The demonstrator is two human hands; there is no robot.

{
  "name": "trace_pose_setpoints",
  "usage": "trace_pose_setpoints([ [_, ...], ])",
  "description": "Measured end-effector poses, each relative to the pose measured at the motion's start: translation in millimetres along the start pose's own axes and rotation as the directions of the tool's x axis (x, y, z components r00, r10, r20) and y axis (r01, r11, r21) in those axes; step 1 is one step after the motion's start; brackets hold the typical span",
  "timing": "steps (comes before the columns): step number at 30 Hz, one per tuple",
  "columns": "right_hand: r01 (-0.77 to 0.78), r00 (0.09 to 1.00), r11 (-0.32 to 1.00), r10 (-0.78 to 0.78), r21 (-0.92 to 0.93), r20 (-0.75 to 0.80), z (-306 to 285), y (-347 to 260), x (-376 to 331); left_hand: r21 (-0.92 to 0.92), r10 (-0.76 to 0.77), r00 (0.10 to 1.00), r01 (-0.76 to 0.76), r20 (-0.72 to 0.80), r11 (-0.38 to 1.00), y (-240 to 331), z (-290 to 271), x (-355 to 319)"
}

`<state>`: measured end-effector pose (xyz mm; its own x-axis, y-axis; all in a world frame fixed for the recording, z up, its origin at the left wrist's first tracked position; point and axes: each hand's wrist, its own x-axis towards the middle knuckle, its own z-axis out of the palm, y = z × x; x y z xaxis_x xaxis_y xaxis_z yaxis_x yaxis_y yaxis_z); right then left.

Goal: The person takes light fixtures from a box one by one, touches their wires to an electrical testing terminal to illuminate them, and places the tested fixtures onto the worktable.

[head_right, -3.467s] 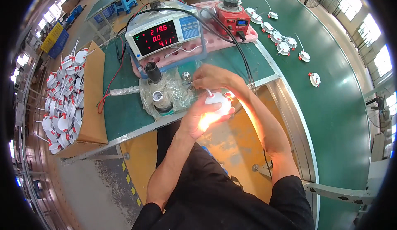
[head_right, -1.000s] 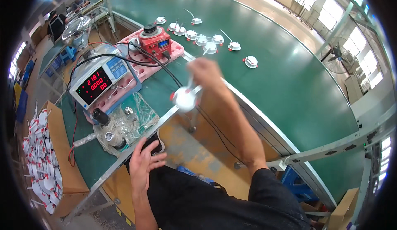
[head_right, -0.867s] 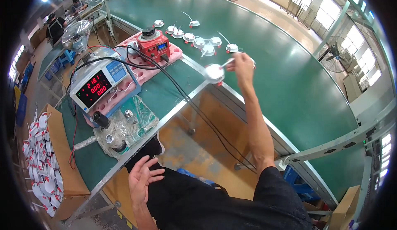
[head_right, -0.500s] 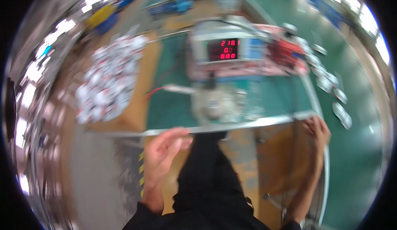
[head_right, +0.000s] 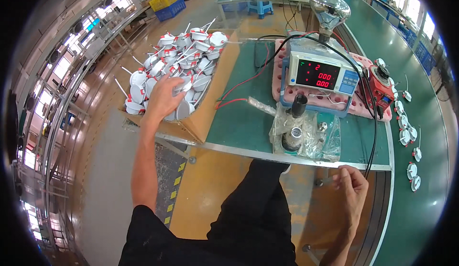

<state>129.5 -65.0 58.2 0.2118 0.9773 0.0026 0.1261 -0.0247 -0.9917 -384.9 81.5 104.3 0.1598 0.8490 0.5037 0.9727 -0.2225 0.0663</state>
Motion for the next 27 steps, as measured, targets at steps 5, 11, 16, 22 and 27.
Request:
trace_pose_setpoints([
  [5,0.0,0.997,1.0,-0.001,0.011,0.075,10.4,-1.3,-2.1,-0.074,-0.056,0.993,0.048,-0.105,0.996,5.7,3.5,10.3],
  [11,-0.047,0.99,0.999,0.048,-0.015,0.131,14.8,8.3,-1.3,0.113,-0.062,0.991,0.049,0.121,0.992,15.1,-2.9,27.4],
  [16,-0.065,0.984,0.997,0.058,0.038,0.167,19.4,6.9,-10.3,0.18,0.151,0.908,-0.086,-0.391,0.98,14.3,-25.1,30.7],
  [22,-0.018,0.994,1.0,0.019,-0.011,0.107,27.6,-9.0,-25.1,-0.81,-0.537,0.722,-0.055,-0.436,0.584,110.5,-63.0,13.5],
  [27,0.669,0.736,0.689,-0.566,-0.278,0.37,71.5,-59.9,-29.7,-0.865,0.04,0.877,0.478,0.478,-0.154,203.7,-18.4,-60.6],
])
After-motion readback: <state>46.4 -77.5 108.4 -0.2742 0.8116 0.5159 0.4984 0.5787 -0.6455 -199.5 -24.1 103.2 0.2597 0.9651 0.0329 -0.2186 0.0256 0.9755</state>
